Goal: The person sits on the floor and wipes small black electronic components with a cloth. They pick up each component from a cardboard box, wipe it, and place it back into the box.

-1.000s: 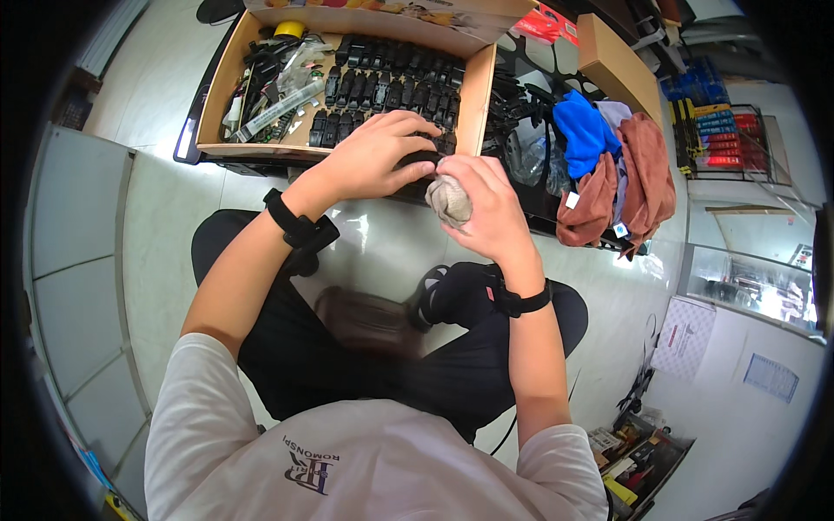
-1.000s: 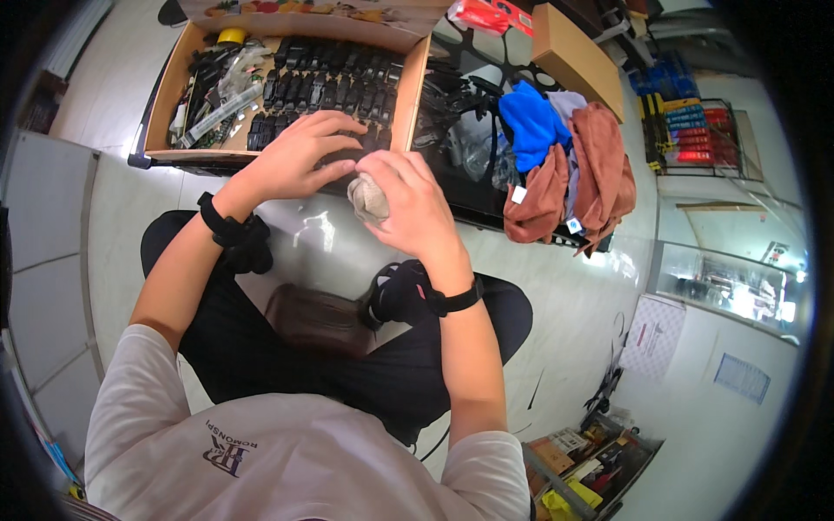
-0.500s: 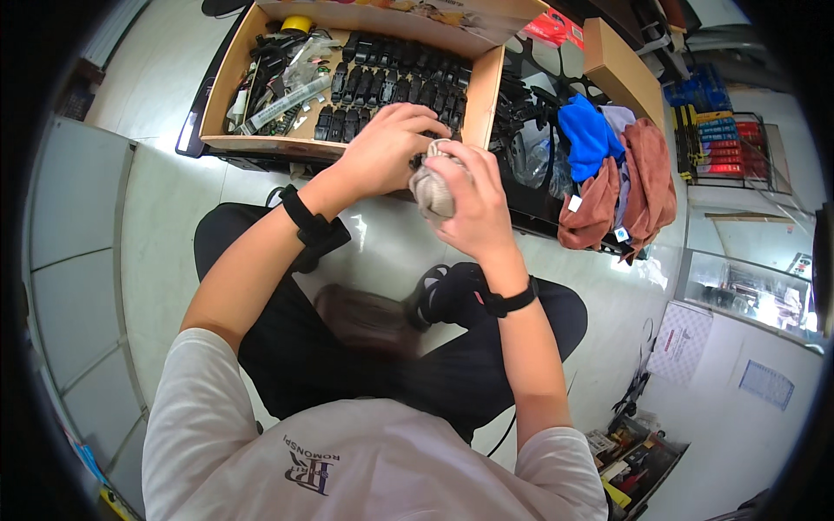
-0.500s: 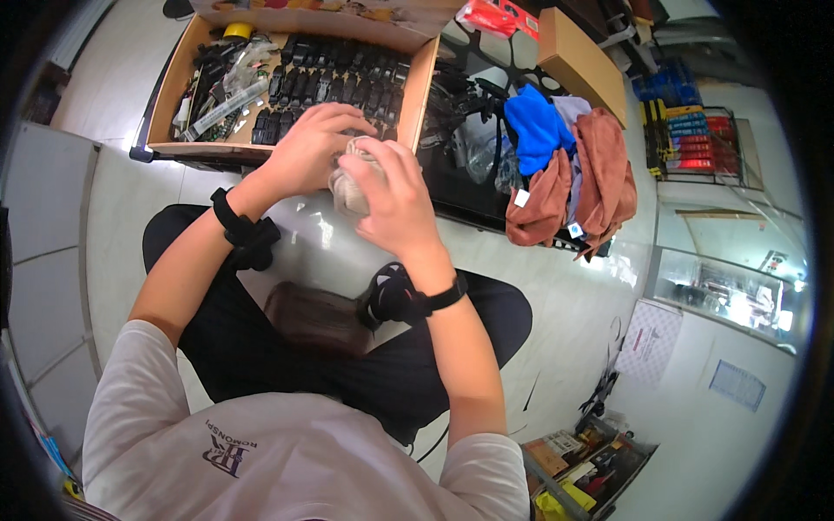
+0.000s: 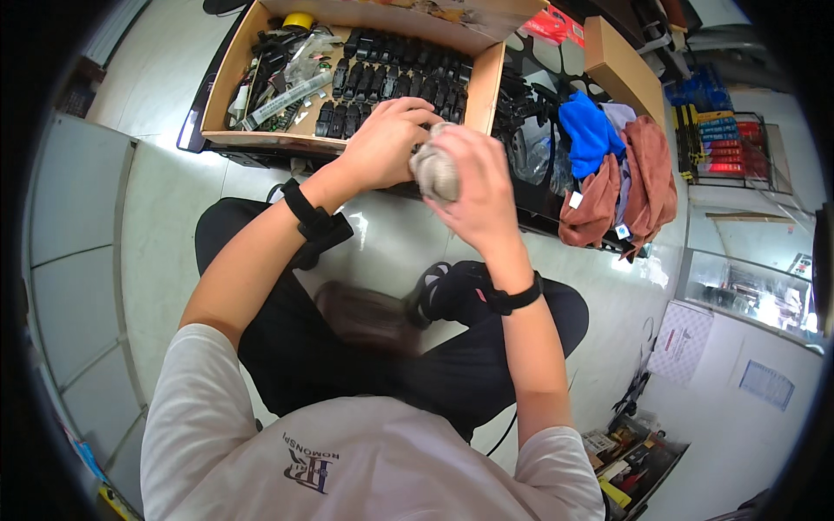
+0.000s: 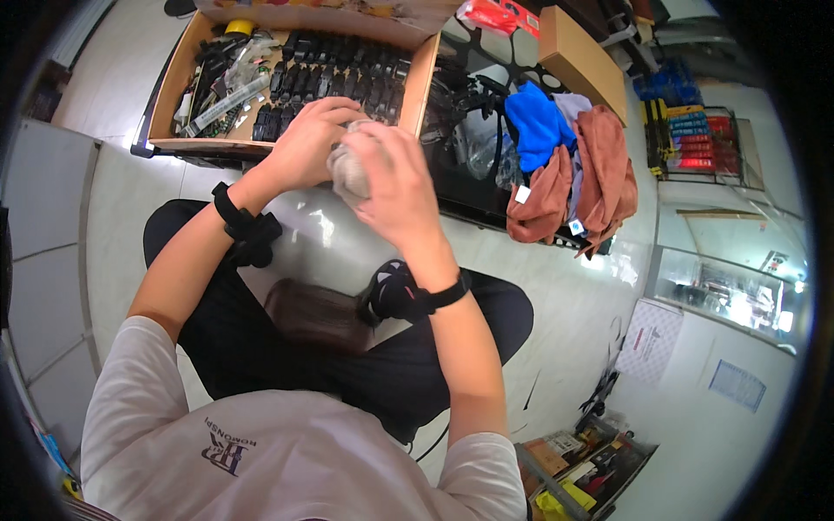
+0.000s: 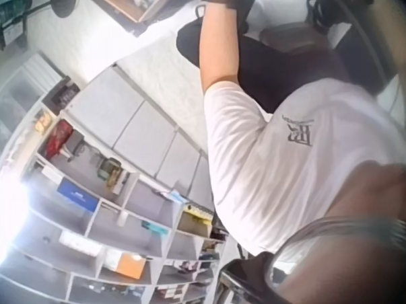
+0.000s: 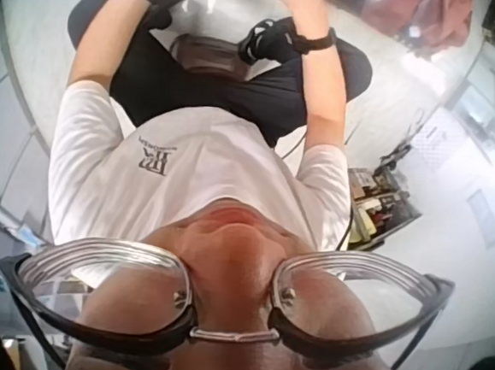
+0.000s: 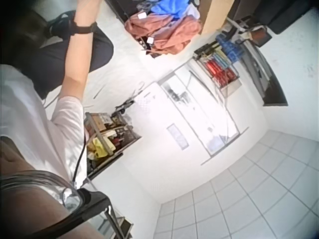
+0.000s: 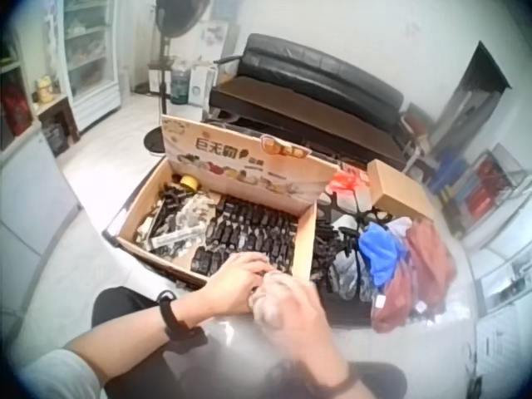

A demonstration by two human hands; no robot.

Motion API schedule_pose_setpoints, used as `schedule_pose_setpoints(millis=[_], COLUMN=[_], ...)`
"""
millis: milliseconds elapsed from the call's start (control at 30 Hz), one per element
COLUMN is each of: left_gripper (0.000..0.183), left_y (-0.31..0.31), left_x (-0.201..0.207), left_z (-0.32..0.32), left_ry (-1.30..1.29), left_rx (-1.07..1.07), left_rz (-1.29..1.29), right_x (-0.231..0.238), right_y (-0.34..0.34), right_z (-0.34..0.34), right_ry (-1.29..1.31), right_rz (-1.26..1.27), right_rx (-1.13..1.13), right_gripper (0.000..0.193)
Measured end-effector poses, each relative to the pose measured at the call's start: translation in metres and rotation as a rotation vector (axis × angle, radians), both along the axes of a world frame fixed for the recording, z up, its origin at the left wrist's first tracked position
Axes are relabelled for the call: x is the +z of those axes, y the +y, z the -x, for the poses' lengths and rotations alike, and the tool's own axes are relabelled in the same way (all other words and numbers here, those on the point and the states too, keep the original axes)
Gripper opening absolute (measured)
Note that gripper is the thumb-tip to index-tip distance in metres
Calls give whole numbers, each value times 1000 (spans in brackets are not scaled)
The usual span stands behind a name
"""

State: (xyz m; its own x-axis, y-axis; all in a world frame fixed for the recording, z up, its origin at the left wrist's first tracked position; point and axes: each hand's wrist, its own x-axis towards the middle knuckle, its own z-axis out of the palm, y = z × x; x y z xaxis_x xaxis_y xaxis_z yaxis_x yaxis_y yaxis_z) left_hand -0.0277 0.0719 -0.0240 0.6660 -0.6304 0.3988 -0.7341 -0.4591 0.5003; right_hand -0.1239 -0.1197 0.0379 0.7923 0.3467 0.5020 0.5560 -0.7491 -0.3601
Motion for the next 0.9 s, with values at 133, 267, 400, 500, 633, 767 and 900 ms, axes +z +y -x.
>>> schedule_pose_setpoints(millis=[133,267,400,500,633,767,900], left_gripper=[30,29,28,27,29,28,29], left_y=[1,1,-2,-1,3,0,1], left_x=[8,8,9,3,6,10,9], left_z=[1,4,1,0,1,4,4], left_ry=[40,85,84,61,27,47,41], left_rx=[-29,-36,-37,-8,-12,-19,-11], left_rz=[-7,43,25,52,-6,21,48], right_x=[-4,-10,-11,2,-3,-7,7], right_y=[-14,-47,-35,10,-3,-46,-68], right_z=[-2,0,2,-2,-1,3,8], right_ry=[96,172,30,7,84,166,295], right_rz=[-66,-15,-144,-166,-120,-24,-82], right_rx=[-59,-234,-139,74,-12,-189,-71], right_gripper=[77,84,88,98,93,86,83])
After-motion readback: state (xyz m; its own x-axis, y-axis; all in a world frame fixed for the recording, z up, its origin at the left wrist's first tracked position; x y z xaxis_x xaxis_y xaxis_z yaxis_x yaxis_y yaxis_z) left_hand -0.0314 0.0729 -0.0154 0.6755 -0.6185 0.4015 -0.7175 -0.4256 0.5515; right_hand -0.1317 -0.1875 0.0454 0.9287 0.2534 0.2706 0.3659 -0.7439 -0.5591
